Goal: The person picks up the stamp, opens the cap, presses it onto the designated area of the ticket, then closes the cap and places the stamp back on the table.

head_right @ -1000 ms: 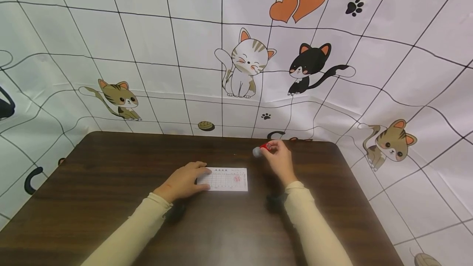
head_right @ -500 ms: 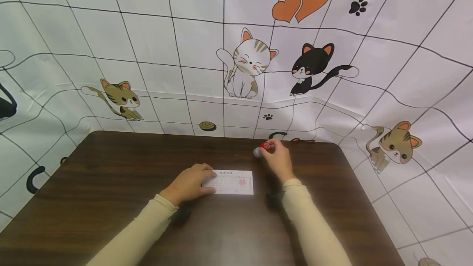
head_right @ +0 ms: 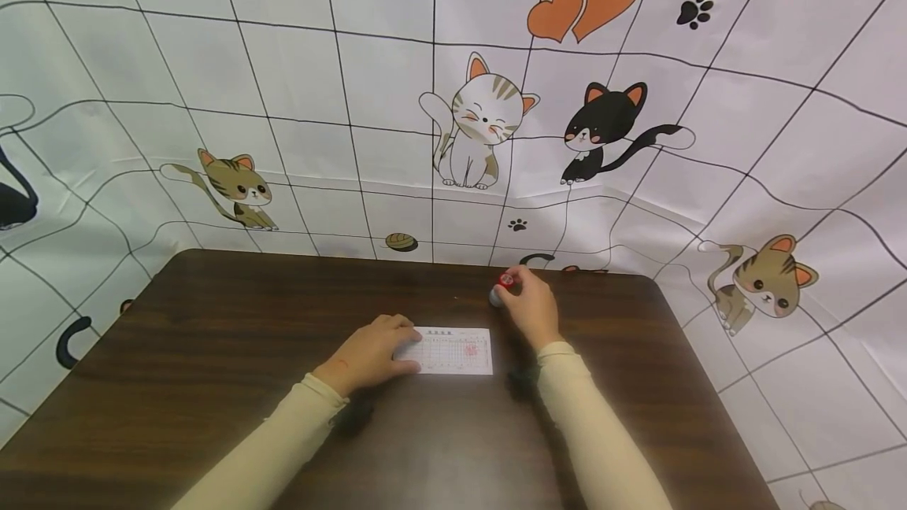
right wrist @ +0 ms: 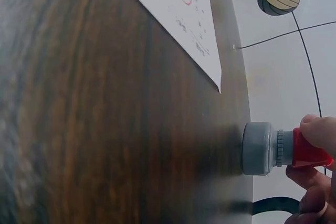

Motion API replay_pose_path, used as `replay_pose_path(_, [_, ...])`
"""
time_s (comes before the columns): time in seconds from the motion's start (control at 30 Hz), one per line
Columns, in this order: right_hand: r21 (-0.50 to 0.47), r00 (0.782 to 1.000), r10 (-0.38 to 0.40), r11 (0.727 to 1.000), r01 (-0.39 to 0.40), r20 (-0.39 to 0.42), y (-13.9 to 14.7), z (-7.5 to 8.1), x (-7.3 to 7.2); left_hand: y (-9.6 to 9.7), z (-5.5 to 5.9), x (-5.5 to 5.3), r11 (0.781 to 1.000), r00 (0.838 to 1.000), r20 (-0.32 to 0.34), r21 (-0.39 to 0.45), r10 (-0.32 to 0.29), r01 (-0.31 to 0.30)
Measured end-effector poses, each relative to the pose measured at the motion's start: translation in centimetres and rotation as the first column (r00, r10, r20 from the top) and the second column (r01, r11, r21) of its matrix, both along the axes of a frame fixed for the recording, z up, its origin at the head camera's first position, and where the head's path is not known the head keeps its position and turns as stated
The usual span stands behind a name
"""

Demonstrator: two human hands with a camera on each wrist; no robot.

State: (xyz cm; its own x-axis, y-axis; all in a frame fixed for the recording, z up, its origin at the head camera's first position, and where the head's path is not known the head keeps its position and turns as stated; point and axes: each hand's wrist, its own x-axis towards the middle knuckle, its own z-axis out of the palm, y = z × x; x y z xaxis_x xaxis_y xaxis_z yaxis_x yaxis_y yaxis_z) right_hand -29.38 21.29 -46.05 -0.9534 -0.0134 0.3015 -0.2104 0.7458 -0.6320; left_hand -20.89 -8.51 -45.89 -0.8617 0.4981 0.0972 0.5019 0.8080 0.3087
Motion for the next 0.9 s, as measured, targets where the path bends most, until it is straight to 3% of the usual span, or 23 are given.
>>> replay_pose_path(0.53, [0.022,0.998,0.004,1.000,-0.005,0.070,-0.6,-0.1,0.6,0.1,-0.2,-0.1,1.000,1.000,0.011,-0.002,0.000,0.000])
replay_pose_path(0.9, [-0.039,1.000,-0.016,0.999,0.017,0.012,0.1,0.7,1.8,-1.0,-0.2,-0.9,1.000,0.999,0.050,0.023,-0.007,0.006])
